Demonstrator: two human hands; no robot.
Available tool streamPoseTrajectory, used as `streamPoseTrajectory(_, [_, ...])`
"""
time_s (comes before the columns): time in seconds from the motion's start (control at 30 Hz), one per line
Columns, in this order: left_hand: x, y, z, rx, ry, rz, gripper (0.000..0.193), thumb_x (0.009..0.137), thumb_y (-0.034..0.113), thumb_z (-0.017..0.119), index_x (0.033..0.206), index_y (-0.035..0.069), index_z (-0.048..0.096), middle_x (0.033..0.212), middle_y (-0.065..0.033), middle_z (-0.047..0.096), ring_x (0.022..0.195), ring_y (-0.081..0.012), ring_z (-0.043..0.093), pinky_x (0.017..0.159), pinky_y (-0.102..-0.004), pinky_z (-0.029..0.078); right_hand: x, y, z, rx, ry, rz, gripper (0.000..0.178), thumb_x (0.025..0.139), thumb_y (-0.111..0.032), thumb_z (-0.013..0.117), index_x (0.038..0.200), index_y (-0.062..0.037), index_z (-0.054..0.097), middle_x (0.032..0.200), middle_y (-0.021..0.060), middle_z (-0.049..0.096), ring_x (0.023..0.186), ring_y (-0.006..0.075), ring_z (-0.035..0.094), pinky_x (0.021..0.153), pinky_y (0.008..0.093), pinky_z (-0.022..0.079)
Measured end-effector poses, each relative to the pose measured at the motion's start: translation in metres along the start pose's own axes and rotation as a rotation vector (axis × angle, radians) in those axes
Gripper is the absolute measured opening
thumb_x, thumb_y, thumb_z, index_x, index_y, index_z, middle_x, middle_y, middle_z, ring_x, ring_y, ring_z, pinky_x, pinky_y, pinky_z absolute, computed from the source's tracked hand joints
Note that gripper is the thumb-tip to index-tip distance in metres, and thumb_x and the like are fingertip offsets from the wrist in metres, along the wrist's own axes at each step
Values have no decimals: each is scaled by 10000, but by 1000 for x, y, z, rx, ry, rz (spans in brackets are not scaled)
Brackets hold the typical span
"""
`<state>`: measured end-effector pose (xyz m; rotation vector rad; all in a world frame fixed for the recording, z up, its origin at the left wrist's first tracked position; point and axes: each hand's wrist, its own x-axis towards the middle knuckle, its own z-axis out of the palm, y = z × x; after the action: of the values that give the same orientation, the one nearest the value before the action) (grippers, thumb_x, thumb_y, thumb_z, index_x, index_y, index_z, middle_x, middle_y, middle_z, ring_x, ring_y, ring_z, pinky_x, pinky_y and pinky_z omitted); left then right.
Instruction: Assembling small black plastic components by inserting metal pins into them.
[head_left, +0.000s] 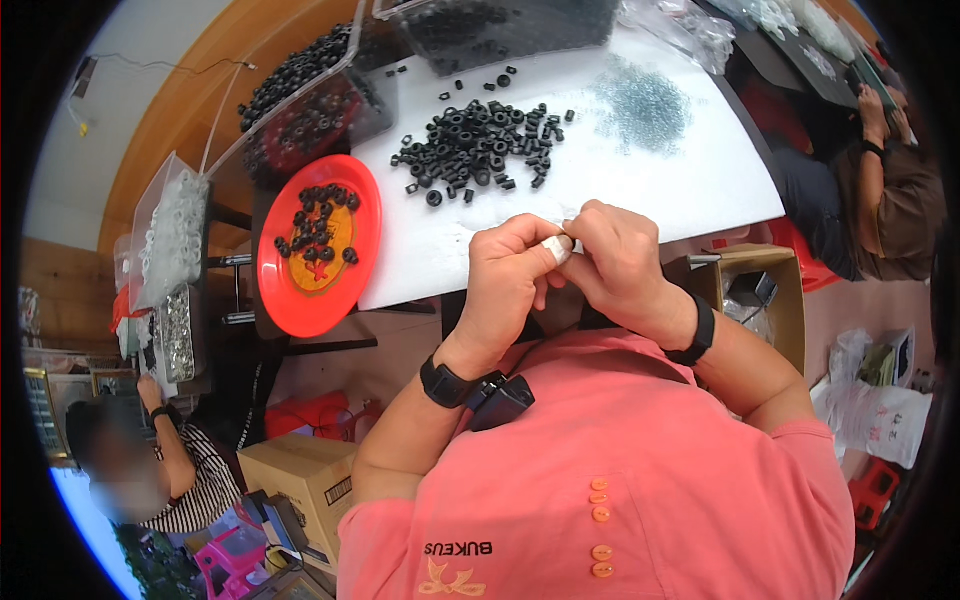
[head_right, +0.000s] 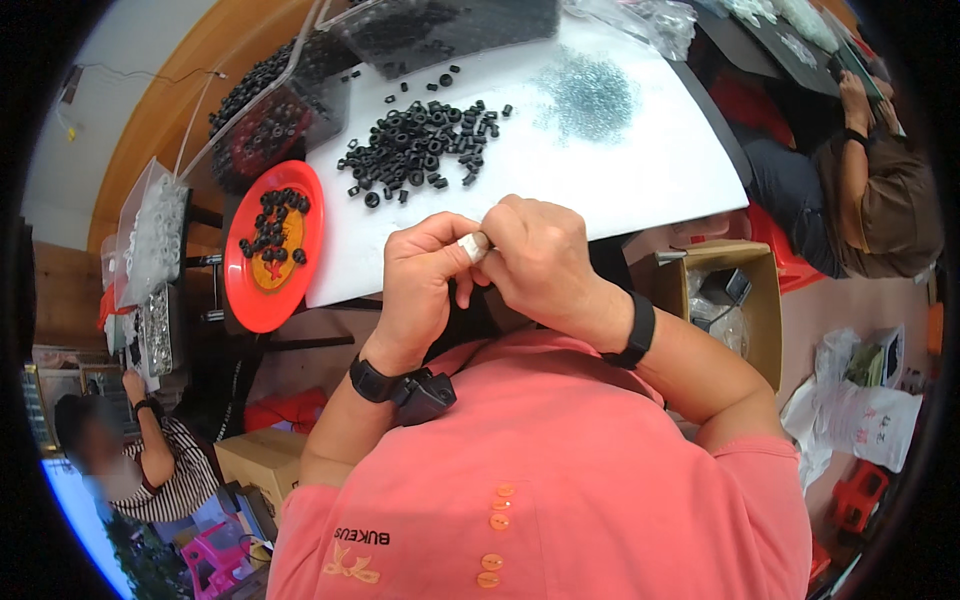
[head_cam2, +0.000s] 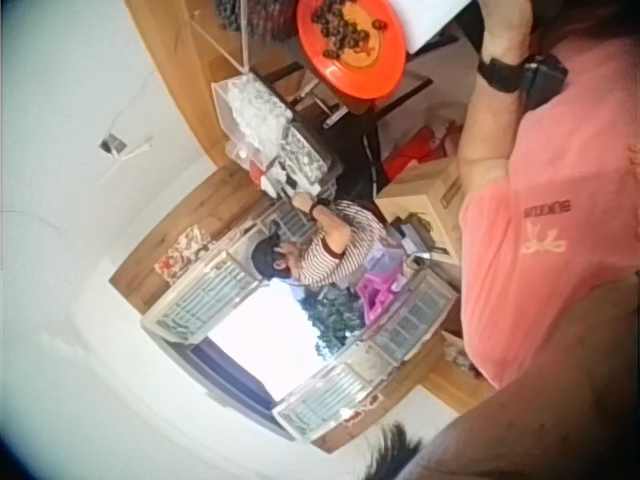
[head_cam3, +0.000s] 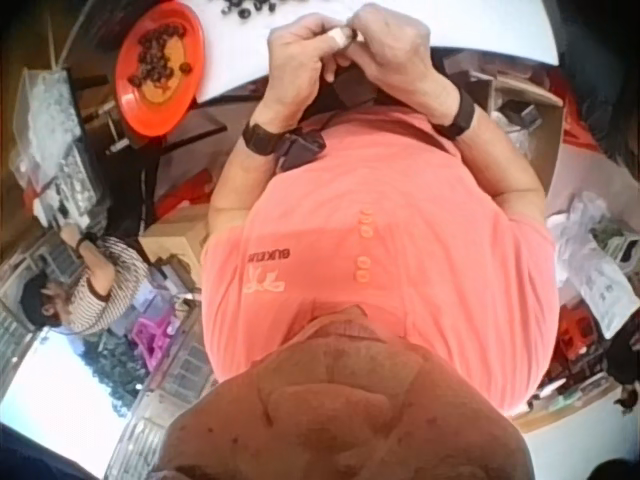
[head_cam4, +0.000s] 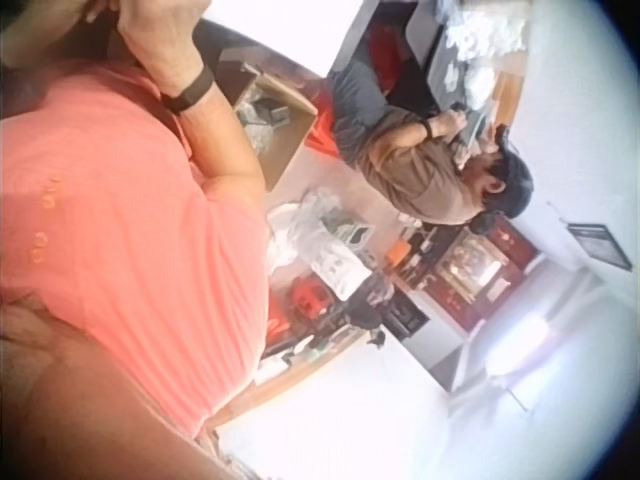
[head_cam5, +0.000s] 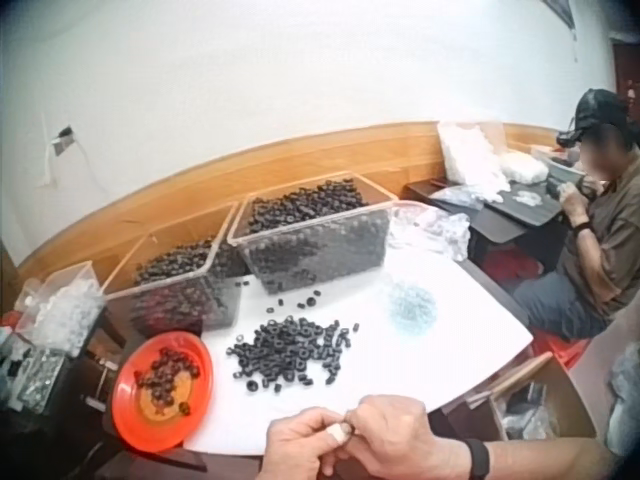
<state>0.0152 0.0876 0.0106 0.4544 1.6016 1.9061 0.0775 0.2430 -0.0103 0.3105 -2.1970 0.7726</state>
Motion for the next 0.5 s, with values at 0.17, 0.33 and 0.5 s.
streamPoseTrajectory(0.17, [-23, 27, -21, 143, 221, 66, 137, 950, 88, 624, 964, -19, 709, 772, -65, 696, 575, -72, 583, 474, -208, 418, 7, -1, -24, 162, -123, 135, 315, 756, -125, 822, 1002, -28, 651, 668, 83, 564, 576, 238, 585, 534, 368, 456])
streamPoseTrajectory(0.33, [-38, 72, -107, 494, 739, 384, 102, 917, 42, 690, 995, -16, 721, 800, -32, 669, 640, -57, 569, 552, -215, 446, 4, 25, -52, 153, 28, 333, 177, 838, -46, 779, 984, -15, 682, 642, 59, 544, 553, 135, 521, 527, 276, 407])
streamPoseTrajectory(0.5, [-24, 58, -124, 1282, 714, 521, 290, 820, -15, 727, 1108, 12, 711, 1081, -77, 672, 1052, -220, 588, 911, -355, 491, 1, 44, -61, 108, 175, 357, 112, 872, -9, 726, 979, -7, 691, 728, 70, 608, 637, 140, 560, 595, 274, 436])
